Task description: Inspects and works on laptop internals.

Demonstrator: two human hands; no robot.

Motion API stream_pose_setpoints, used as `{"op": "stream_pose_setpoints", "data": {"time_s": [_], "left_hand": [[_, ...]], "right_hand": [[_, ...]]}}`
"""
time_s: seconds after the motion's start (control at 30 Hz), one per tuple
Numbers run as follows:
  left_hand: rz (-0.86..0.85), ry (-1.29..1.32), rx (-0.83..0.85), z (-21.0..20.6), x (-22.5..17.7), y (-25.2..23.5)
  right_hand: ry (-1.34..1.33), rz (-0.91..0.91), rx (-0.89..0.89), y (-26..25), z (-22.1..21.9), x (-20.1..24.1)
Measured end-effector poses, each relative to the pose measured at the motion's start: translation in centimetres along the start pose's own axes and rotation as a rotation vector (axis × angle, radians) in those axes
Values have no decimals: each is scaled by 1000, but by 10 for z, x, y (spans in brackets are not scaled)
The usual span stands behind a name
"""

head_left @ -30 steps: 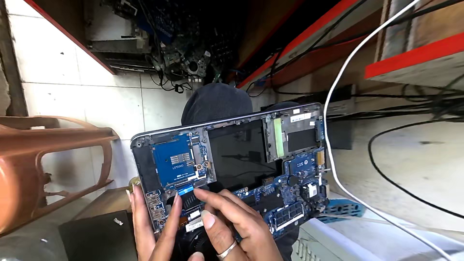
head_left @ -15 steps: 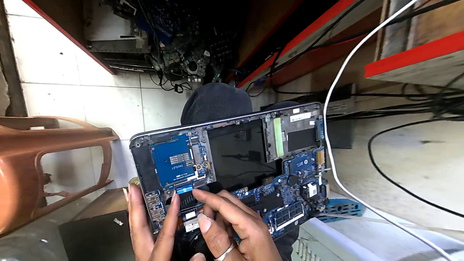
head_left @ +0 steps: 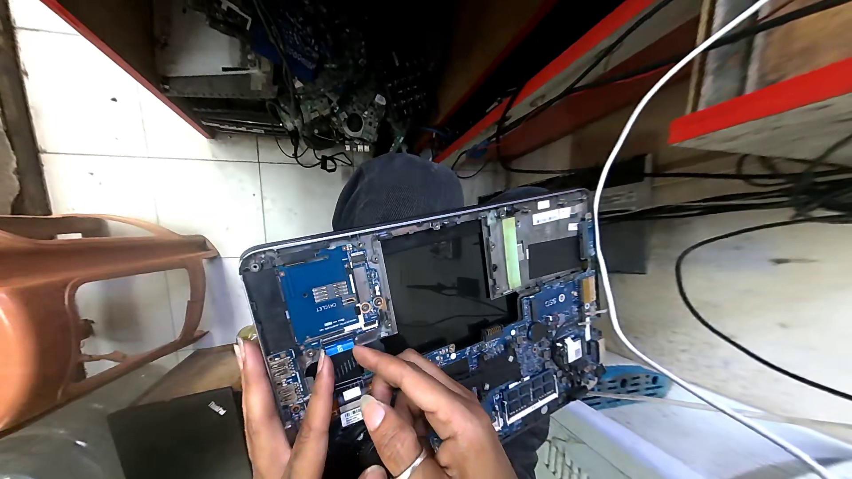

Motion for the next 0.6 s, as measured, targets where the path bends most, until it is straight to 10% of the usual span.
{"op": "stream_pose_setpoints", "data": {"time_s": [0.6], "left_hand": [[-124, -476, -21, 0, -6, -3]], "right_hand": [[223, 35, 86, -6, 0, 7]]}}
Point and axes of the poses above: each hand's wrist, its own y-axis away from the middle knuckle, its own z-axis out of the back of the hand, x = y × z, the point moved 5 cm from there along -y, towards the middle knuckle, and after that the axes turned 10 degrees about -y, right-handed, at the moved point
